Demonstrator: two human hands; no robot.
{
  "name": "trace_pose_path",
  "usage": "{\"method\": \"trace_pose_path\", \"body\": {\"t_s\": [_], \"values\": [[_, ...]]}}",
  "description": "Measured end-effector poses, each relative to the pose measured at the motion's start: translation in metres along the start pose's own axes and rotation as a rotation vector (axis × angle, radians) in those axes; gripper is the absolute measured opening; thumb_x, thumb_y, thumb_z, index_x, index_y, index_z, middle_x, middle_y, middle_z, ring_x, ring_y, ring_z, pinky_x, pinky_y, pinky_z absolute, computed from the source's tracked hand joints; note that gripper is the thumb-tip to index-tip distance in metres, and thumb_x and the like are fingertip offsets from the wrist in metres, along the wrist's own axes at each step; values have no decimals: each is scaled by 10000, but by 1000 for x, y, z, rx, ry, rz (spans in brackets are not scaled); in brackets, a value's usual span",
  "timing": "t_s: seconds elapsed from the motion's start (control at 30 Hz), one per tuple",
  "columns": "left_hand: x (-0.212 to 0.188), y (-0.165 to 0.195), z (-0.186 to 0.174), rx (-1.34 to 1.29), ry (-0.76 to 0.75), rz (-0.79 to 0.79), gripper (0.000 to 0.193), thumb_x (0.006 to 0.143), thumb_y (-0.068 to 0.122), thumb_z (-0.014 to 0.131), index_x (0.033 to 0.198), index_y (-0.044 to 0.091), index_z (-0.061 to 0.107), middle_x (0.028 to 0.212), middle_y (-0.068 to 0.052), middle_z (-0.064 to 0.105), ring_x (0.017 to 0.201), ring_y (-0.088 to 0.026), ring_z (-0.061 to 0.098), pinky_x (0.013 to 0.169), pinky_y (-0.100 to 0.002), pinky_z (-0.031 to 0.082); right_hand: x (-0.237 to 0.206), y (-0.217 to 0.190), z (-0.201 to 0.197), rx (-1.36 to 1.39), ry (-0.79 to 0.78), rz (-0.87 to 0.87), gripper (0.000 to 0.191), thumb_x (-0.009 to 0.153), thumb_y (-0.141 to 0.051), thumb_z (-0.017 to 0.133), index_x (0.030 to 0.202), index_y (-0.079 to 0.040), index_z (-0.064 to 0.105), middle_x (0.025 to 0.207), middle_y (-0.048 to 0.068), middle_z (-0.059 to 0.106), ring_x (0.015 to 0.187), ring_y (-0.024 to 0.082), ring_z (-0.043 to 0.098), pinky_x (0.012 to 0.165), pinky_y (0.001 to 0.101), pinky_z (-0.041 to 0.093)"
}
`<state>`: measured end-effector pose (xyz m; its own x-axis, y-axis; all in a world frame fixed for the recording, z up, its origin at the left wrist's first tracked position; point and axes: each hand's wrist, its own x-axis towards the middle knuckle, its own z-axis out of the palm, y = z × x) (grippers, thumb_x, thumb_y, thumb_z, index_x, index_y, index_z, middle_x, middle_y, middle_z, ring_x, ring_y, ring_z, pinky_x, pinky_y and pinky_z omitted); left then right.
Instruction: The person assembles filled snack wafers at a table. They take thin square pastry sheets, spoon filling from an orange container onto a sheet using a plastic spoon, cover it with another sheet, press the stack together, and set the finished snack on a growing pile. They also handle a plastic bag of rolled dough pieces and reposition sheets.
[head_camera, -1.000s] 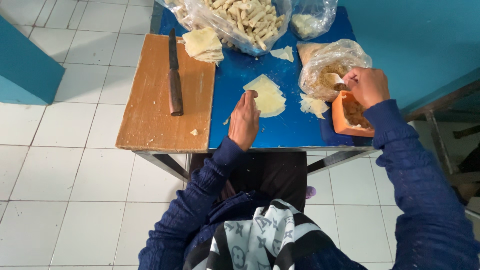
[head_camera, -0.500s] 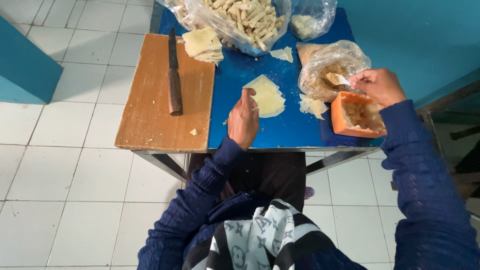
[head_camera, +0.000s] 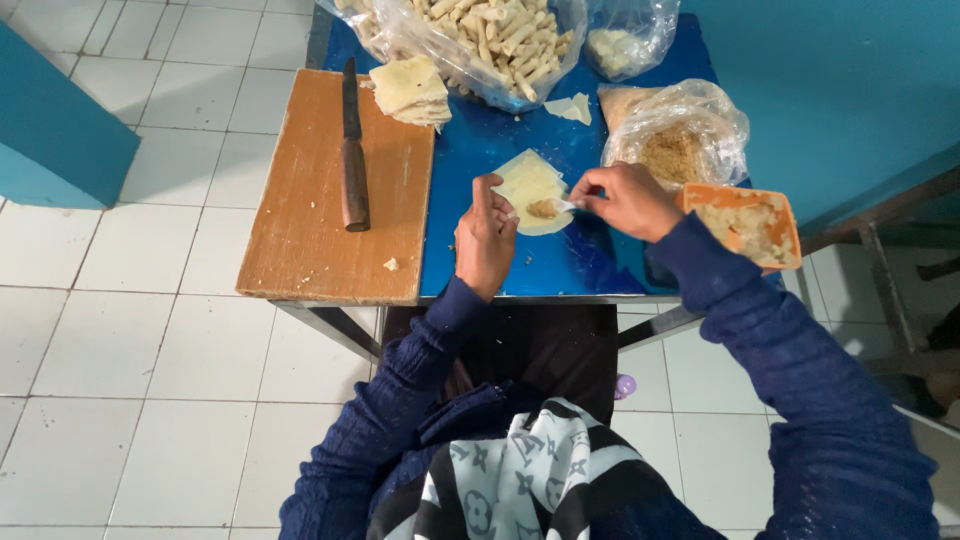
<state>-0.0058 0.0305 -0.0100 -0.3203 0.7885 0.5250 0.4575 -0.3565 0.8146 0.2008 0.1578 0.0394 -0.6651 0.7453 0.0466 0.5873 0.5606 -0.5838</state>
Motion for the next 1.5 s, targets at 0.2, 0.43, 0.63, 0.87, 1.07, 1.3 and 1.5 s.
{"method": "trace_pose_path", "body": {"t_s": [0.2, 0.43, 0.63, 0.87, 1.07, 1.3, 1.5], "values": [[1, 2, 1, -69, -51, -21, 555, 864, -120, 688, 1352, 18, 461, 889, -99, 659, 711, -167, 696, 643, -273, 541, -20, -30, 7, -434, 284, -418, 43, 883, -80, 729, 899, -110, 702, 904, 17, 692, 899, 255, 570, 812, 438, 361], [4, 3, 3, -73, -57, 12, 571, 848, -135, 678, 1355, 14, 460, 895, -100, 661, 731, -175, 698, 650, -271, 547, -40, -37, 11, -597, 385, -512, 78, 944, -90, 705, 1014, -84, 671, 982, 29, 616, 978, 234, 562, 888, 402, 359], [4, 0, 5, -80, -62, 18, 563, 851, -136, 670, 1352, 17, 464, 908, -105, 666, 735, -179, 704, 659, -276, 555, -48, -36, 11, -669, 414, -565, 114, 925, -67, 691, 1036, -93, 683, 1009, 19, 612, 1000, 211, 569, 913, 396, 364], [5, 1, 6, -87, -105, 14, 531, 860, -122, 659, 1335, 25, 473, 902, -106, 669, 742, -192, 717, 666, -294, 562, -51, -40, 10, -644, 434, -538, 61, 984, -92, 681, 1038, -119, 694, 1009, -6, 645, 996, 186, 577, 907, 391, 345], [6, 3, 1, -98, -186, -3, 561, 840, -114, 695, 1335, 32, 477, 914, -112, 650, 759, -205, 724, 686, -300, 574, -67, -7, -33, -799, 605, -302, 206, 961, -59, 673, 1098, -188, 758, 1029, -13, 680, 1039, 210, 571, 963, 444, 282], [4, 14, -9, 12, -288, 43, 600, 755, -72, 761, 1285, 34, 501, 1046, -168, 625, 984, -301, 667, 817, -374, 593, -49, 23, -53, -981, 722, -135, 83, 1027, -105, 666, 986, -156, 715, 1101, -4, 650, 1086, 227, 535, 1035, 463, 298], [3, 16, -6, 188, -263, 168, 409, 889, -44, 639, 1271, 0, 500, 1174, -222, 639, 1089, -428, 609, 909, -490, 502, -73, -29, 23, -568, 432, -158, 201, 911, -92, 697, 1038, -226, 776, 1005, -30, 631, 1047, 248, 574, 891, 522, 367]]}}
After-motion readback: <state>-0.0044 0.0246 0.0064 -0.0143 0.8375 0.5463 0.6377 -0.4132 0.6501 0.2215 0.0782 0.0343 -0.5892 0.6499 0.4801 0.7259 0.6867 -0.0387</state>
